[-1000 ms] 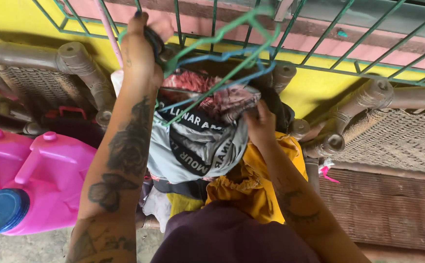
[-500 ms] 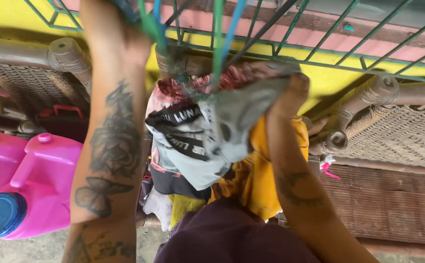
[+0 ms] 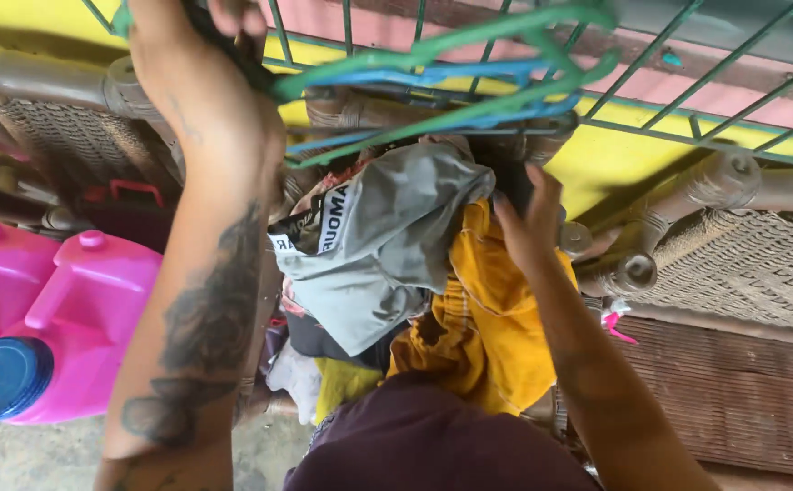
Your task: Hanging various pieces of clothing onto hangers and then onto a drying rack
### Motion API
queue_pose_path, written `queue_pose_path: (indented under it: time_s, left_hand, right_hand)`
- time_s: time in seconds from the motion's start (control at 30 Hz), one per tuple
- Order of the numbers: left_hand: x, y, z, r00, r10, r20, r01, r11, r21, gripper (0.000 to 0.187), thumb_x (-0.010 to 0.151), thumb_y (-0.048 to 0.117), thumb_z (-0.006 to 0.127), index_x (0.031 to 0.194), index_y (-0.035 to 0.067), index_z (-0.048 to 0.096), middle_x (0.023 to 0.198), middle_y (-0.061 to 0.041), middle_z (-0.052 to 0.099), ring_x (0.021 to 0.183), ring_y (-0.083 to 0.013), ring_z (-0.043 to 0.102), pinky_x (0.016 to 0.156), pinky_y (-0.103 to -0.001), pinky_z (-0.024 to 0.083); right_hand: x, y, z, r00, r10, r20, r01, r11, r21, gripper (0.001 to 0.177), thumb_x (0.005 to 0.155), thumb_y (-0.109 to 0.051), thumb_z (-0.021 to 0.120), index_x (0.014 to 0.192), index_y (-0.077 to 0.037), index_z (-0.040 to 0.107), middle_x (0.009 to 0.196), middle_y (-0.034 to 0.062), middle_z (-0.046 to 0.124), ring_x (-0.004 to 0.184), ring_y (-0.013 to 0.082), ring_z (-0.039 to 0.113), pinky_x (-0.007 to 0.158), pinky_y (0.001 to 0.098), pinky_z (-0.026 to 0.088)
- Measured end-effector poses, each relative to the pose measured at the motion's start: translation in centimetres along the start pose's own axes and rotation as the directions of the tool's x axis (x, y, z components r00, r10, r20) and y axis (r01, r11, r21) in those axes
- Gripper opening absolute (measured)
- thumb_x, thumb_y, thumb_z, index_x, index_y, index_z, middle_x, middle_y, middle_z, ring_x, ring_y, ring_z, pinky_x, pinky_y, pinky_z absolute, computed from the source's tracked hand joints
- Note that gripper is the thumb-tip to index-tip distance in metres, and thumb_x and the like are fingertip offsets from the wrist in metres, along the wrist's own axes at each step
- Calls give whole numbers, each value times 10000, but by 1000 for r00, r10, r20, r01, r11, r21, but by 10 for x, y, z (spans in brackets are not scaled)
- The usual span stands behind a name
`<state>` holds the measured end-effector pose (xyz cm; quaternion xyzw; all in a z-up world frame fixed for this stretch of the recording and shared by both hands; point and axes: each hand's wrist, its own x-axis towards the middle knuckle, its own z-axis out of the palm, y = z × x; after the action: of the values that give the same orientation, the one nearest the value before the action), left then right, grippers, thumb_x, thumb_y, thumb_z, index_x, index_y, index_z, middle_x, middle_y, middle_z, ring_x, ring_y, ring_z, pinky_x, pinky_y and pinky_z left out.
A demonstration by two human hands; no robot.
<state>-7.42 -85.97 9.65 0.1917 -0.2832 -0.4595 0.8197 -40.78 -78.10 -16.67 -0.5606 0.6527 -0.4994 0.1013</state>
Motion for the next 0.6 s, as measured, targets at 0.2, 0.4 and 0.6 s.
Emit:
queue_pose_path:
  time_s: [0.2,0.4,0.6]
  left_hand:
    - [-26,-43,-52,1000,-19,-18,25,897,441,649,943,478,431,1266,-20,695,591,-58,568,575,-160,578,631,-291,487]
    - [-45,-61,-70,954,-128,-270,221,910,351,582,990,378,436,1432,13,539,667,10,531,618,-123,492,614,-294,419]
    - [-58,-13,-59,971,190,-146,-94,862,498,662,1022,424,393,1513,-18,434,740,-45,688,739,-128,617,805,-255,484]
  right_hand:
    - [-117,28,-73,836,313,451,225,554,-802,815,734,-647,726,1394,-205,539,1620,89,340,1542,381,196,1133,749,201]
    - [-49,-112,-132,684,721,-113,-718,692,67,389,1065,-459,321,1117,-149,551,1064,106,612,1011,238,544,829,404,448]
    - [46,-91,-52,447,860,-245,-433,448,782,357,906,-507,540,896,-218,751,730,-37,681,678,97,667,614,231,535]
